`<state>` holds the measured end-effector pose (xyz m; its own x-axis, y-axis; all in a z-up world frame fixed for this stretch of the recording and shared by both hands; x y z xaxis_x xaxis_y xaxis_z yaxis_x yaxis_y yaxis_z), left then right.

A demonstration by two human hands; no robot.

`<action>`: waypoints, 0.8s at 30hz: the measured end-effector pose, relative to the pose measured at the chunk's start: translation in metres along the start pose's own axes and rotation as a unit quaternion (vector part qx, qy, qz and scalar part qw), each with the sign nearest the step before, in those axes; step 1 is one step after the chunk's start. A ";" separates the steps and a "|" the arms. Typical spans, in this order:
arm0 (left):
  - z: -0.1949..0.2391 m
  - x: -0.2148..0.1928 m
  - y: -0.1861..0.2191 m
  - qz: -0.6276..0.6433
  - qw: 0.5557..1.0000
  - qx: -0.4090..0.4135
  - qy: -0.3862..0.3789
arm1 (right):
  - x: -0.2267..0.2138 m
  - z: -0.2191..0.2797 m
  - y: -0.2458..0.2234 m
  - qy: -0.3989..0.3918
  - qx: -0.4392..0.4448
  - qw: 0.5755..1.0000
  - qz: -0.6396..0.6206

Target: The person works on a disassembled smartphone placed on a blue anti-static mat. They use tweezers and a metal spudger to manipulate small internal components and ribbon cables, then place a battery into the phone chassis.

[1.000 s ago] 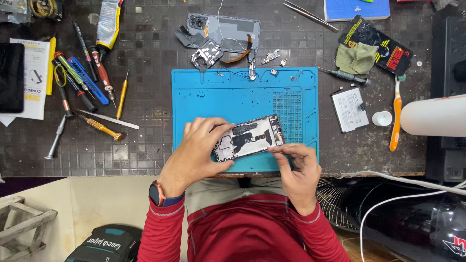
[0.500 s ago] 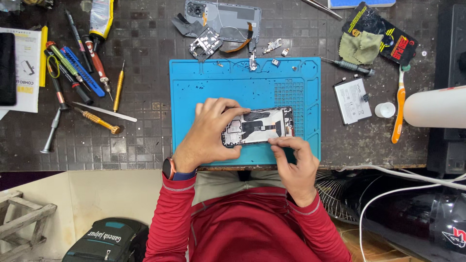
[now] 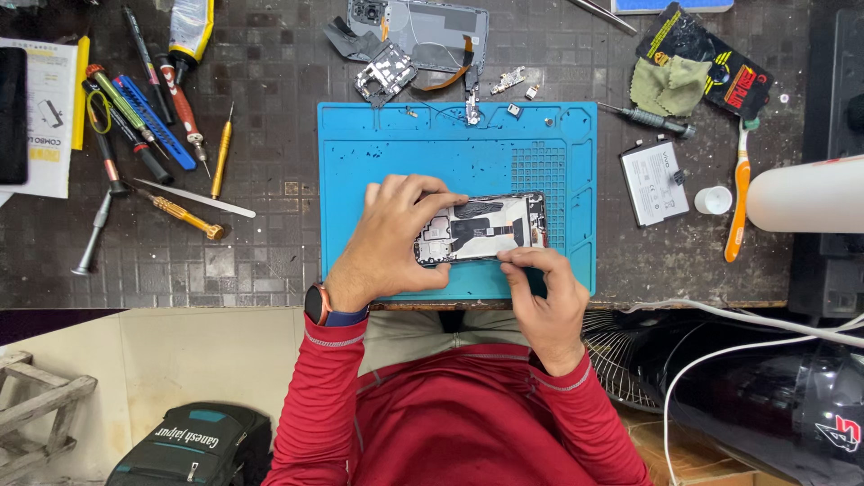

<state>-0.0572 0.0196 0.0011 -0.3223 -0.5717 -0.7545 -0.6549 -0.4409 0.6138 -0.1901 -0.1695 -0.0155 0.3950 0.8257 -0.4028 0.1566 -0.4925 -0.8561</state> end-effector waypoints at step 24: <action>0.000 0.001 -0.002 0.006 1.000 -0.002 0.001 | 0.001 -0.001 -0.012 -0.052 -0.150 0.985 0.072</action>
<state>-0.0562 0.0201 -0.0008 -0.3290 -0.5782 -0.7466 -0.6488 -0.4360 0.6236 -0.1907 -0.1631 -0.0047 0.3411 0.7572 -0.5571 0.3728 -0.6530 -0.6593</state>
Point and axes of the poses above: each hand's wrist, its own z-axis away from the middle knuckle, its own x-axis out of the palm, y = z × x, the point moved 2 cm from there along -z, towards the middle knuckle, and after that the axes turned 5 degrees about -z, right-handed, at the moved point
